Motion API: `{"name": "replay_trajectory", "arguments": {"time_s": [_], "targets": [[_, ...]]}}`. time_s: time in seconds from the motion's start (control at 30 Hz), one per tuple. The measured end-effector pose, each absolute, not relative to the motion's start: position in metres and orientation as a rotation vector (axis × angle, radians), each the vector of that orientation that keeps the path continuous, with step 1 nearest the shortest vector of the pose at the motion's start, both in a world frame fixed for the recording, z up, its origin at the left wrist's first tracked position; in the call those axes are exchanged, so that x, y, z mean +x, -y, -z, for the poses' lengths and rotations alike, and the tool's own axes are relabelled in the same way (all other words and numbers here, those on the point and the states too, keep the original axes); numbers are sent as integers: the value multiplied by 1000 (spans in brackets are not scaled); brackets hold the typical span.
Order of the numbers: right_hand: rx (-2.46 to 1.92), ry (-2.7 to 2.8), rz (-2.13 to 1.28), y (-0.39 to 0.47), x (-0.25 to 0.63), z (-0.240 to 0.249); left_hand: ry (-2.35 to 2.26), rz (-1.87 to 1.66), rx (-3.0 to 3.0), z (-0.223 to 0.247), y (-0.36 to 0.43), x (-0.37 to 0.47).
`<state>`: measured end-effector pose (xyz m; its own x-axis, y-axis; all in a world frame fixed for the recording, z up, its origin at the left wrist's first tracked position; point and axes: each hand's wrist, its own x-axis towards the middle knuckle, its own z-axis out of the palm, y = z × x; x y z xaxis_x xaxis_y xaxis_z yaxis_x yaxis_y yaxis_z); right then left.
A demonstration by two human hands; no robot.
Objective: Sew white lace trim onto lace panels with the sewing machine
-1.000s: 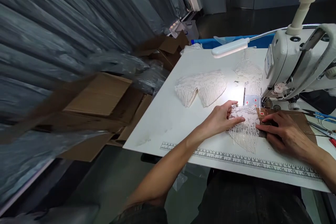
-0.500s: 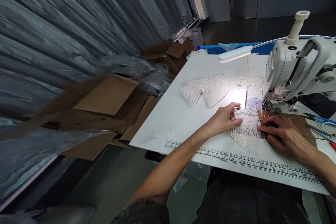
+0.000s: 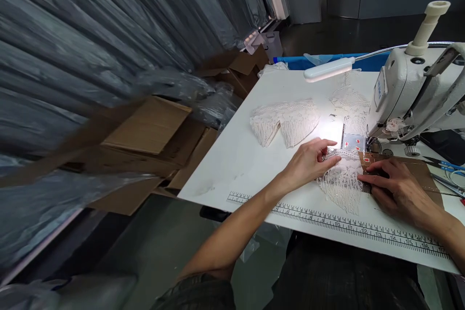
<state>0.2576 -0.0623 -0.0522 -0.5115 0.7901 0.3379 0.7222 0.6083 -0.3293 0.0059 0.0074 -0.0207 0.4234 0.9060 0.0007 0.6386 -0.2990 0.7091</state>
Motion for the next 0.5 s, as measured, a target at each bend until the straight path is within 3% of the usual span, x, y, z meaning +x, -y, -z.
{"name": "replay_trajectory", "arguments": {"time_s": [0.13,0.5], "targets": [[-1201,2374,-241,62,259,53,-1282,-709,2233,26,-14,13],[-1302,2010,-540,55,266,43,-1153,-362,2343,21,-32,33]]}}
